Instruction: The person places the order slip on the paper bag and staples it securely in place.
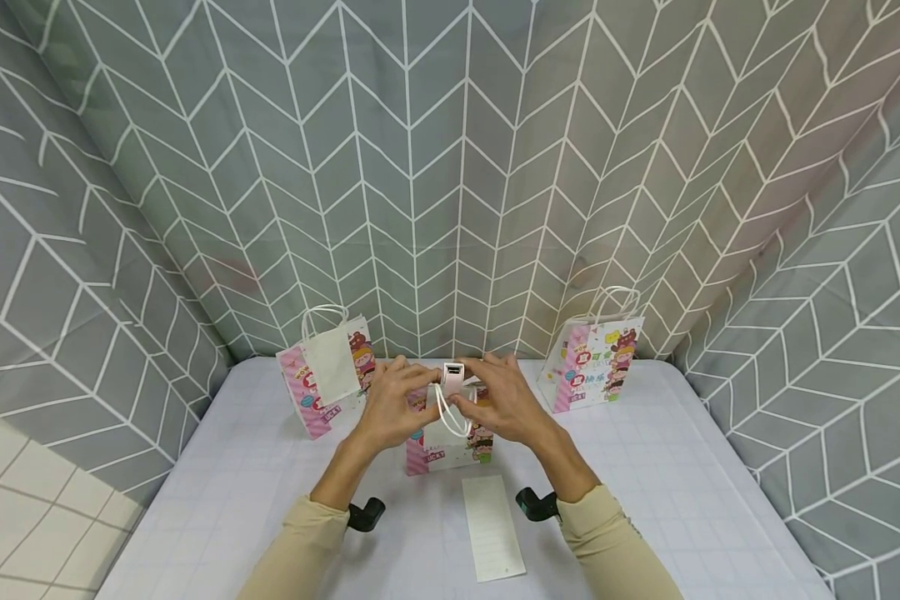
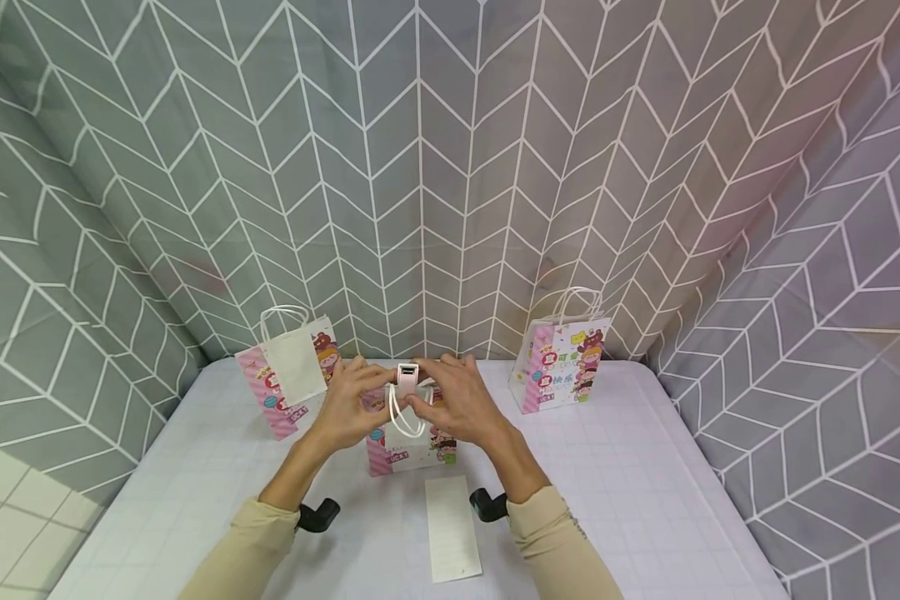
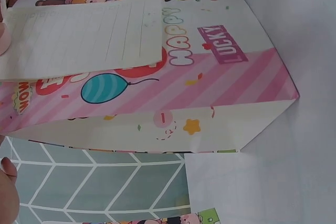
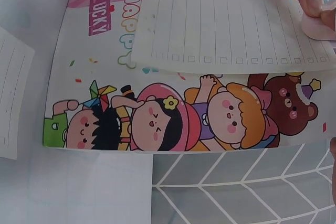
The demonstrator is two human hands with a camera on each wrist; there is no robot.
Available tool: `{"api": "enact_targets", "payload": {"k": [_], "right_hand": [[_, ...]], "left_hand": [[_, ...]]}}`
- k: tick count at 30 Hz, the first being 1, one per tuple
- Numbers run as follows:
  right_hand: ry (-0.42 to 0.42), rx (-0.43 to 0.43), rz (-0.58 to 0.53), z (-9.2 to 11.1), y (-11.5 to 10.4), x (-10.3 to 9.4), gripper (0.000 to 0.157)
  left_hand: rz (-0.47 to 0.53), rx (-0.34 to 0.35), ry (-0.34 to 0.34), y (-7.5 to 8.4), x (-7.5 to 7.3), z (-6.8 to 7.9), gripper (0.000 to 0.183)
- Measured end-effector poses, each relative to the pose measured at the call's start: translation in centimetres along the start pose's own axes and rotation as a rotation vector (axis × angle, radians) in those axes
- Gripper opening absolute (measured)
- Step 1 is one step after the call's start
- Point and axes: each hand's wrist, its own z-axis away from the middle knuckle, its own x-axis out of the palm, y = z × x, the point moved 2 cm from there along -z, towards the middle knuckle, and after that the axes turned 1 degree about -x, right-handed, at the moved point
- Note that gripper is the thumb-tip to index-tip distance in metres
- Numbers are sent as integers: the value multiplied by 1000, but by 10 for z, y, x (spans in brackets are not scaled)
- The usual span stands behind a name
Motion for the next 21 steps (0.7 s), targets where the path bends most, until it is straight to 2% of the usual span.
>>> {"api": "enact_targets", "payload": {"k": [9, 21], "right_hand": [[5, -5, -14, -1, 0, -1, 46], [-5, 5, -26, 0, 2, 2, 45]], "left_hand": [[1, 19, 31, -1, 1, -1, 46], [18, -15, 13, 0, 2, 0, 41]]}}
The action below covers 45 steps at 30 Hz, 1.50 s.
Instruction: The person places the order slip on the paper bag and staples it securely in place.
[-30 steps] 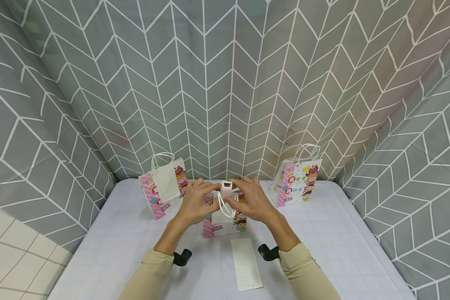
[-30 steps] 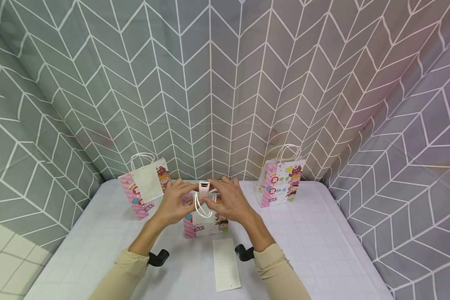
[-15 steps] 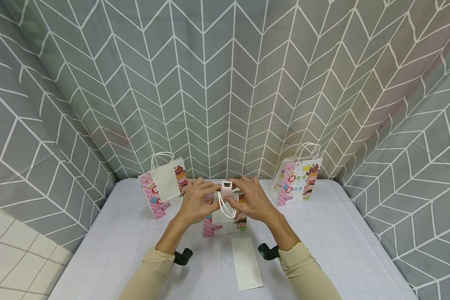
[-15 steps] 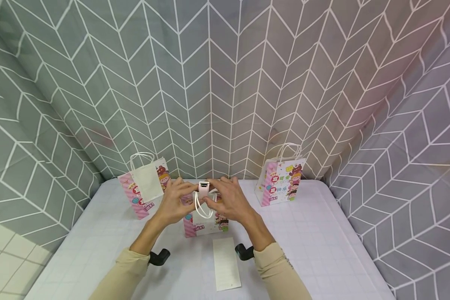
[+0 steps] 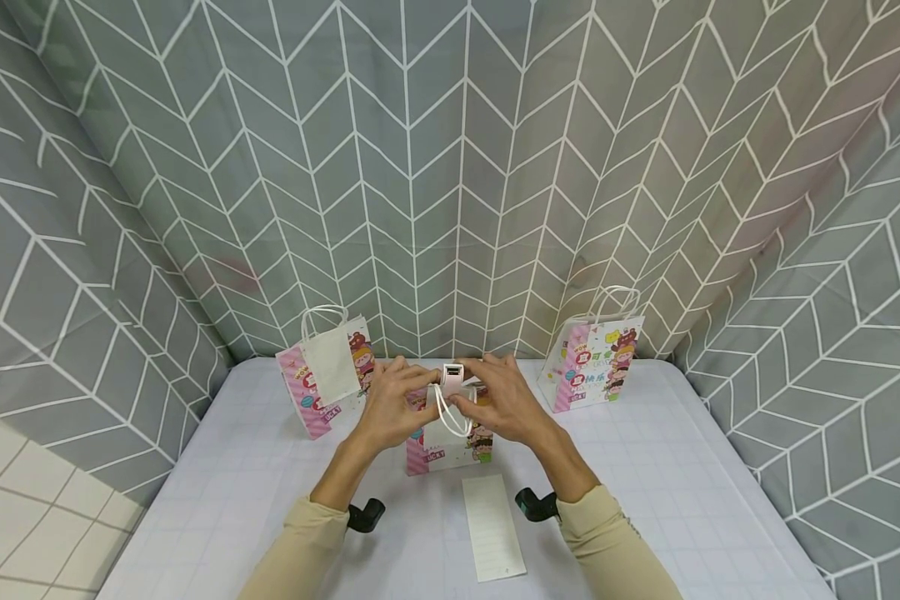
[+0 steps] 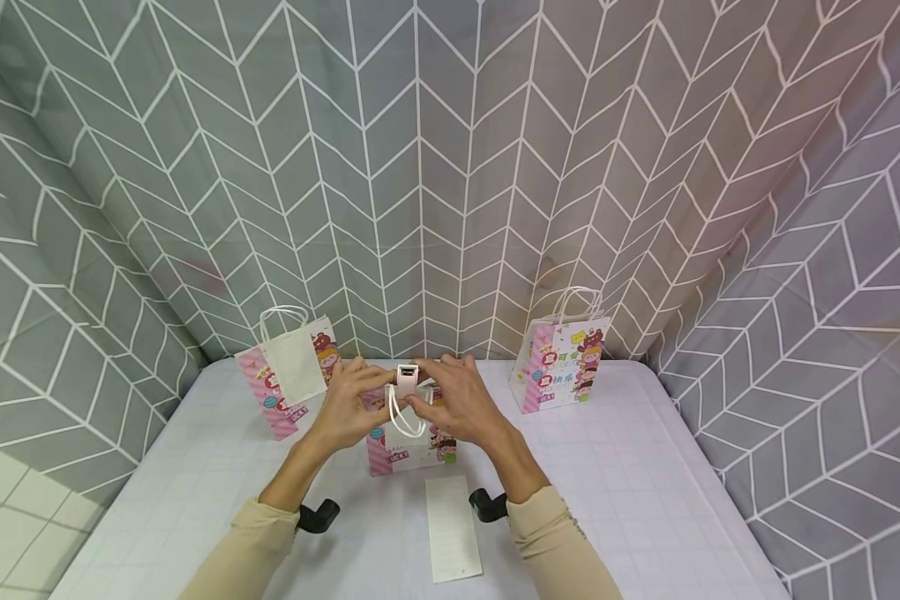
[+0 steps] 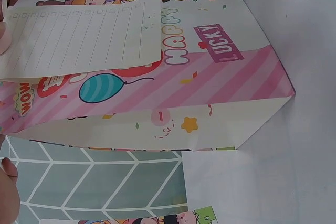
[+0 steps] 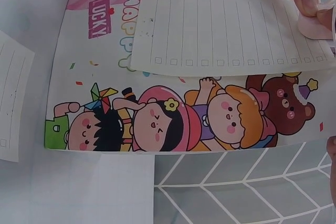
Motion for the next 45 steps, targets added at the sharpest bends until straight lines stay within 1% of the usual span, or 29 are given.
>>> {"api": "enact_targets", "payload": {"k": [11, 22, 27, 36, 45], "right_hand": [[0, 12, -25, 1, -2, 0, 44], [-2, 38, -42, 2, -2, 1, 44], [-3, 38, -36, 1, -3, 0, 43], [-6, 90, -58, 1, -1, -3, 48], [-22, 114, -61, 1, -3, -4, 49]], "left_hand": [[9, -16, -1, 1, 0, 2, 42], [21, -40, -22, 2, -1, 3, 40], [29, -57, -22, 2, -1, 3, 40], [26, -85, -22, 5, -1, 5, 52], [33, -94, -24, 5, -1, 6, 52]]}}
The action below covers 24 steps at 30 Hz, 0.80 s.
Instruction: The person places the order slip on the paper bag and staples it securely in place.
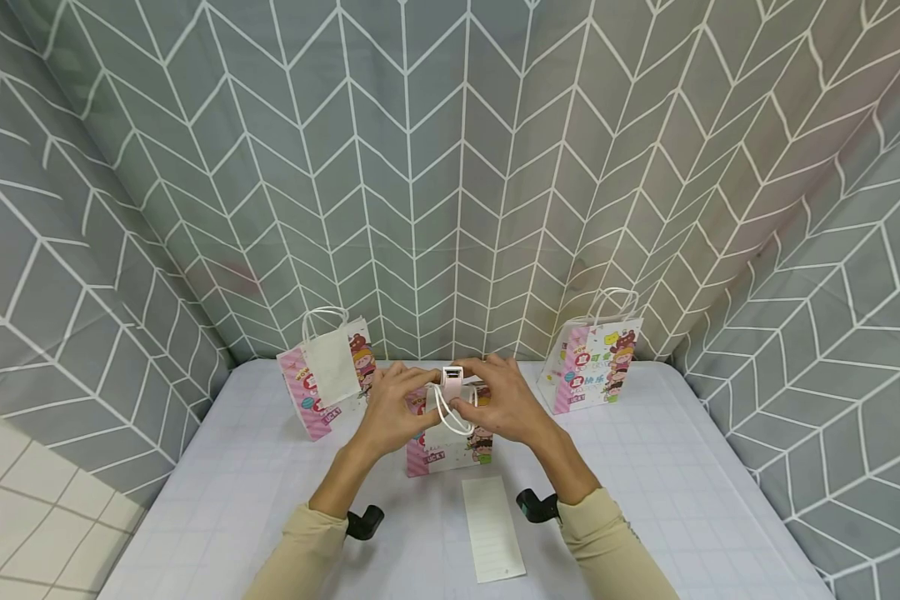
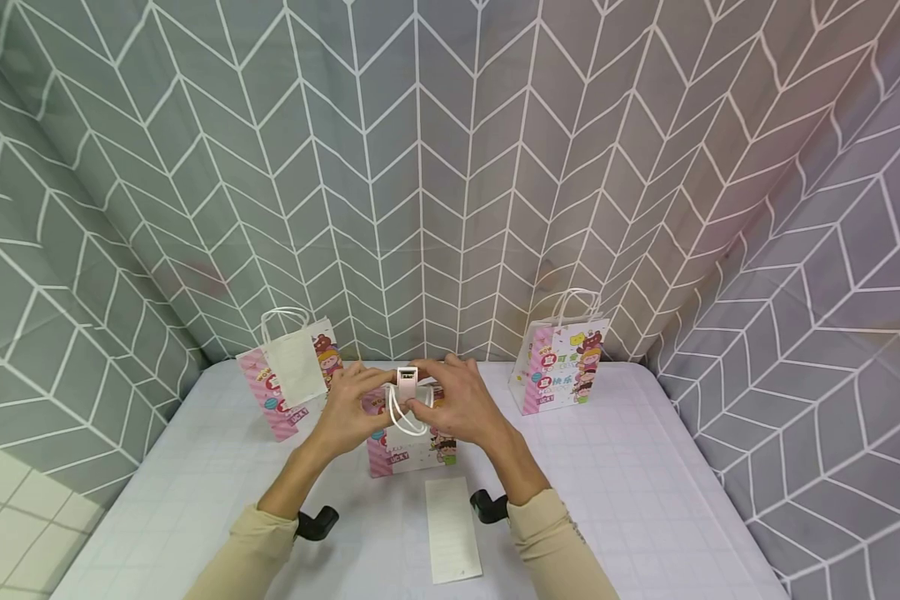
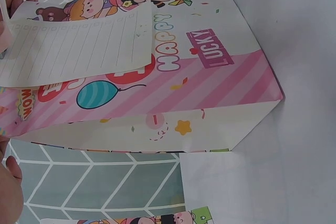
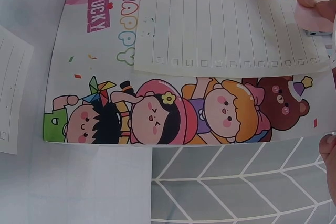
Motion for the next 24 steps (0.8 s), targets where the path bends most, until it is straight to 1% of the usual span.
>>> {"api": "enact_targets", "payload": {"k": [8, 17, 21, 24], "right_hand": [[5, -7, -1, -1, -1, -1, 49], [-3, 21, -56, 1, 0, -2, 46], [3, 19, -74, 1, 0, -3, 47], [5, 20, -92, 1, 0, -4, 49]], "left_hand": [[15, 0, 3, -1, 1, 0, 52], [38, 13, 6, -2, 1, 3, 49], [52, -1, -8, -3, 0, 4, 50], [61, -17, -4, -5, -2, 5, 51]]}}
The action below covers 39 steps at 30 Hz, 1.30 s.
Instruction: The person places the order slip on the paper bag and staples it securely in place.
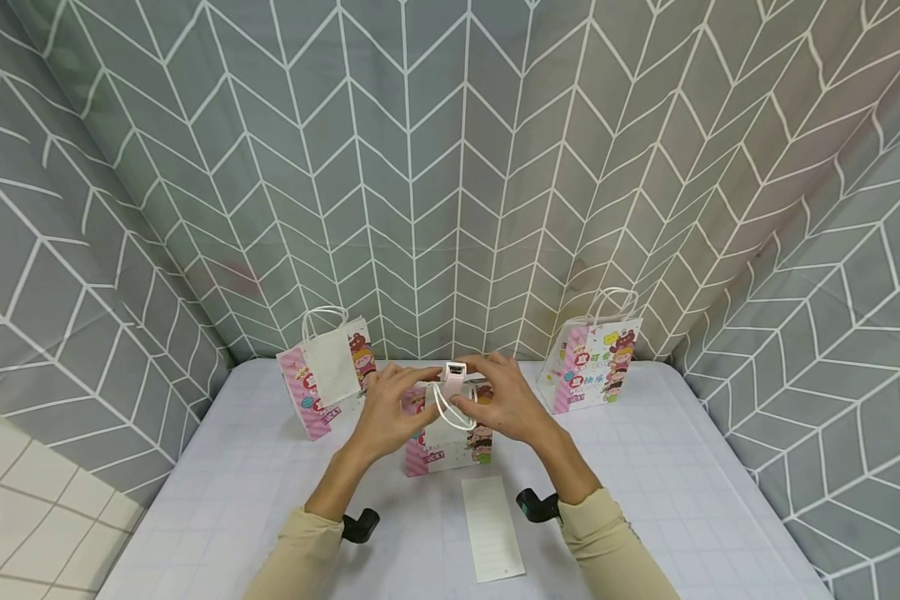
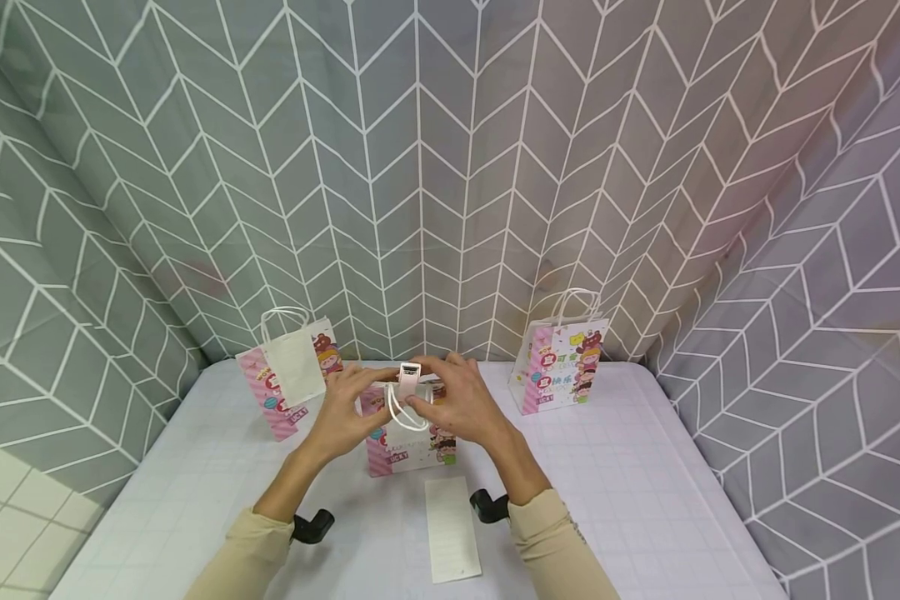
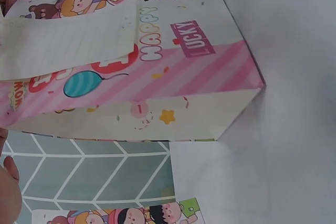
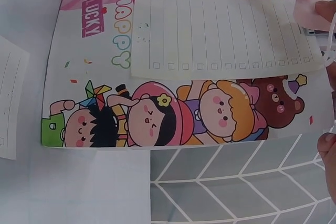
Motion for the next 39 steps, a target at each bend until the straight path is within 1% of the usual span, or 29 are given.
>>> {"api": "enact_targets", "payload": {"k": [5, 9, 17, 21, 27, 33, 34, 36, 39], "right_hand": [[4, 20, -58, 0, 1, -2, 52], [14, 36, -82, 0, 2, -2, 54], [78, 67, -121, 1, 1, -6, 55], [100, 57, -135, 1, 2, -7, 54], [158, 49, -199, 3, 5, -10, 52], [205, 88, -235, 8, 10, -13, 53], [211, 98, -230, 9, 11, -13, 53], [224, 116, -217, 10, 2, -18, 51], [247, 140, -202, 13, 4, -19, 52]], "left_hand": [[9, -16, 17, -1, -2, 1, 53], [-2, -31, 30, -2, -3, 1, 50], [-29, -71, 57, -5, -2, 3, 48], [-40, -92, 57, -7, -2, 5, 48], [-65, -105, 64, -12, -1, 9, 43], [-84, -139, 51, -18, -1, 15, 39], [-86, -149, 46, -19, -1, 16, 39], [-92, -169, 34, -21, 0, 19, 39], [-103, -199, 12, -23, -1, 22, 41]]}}
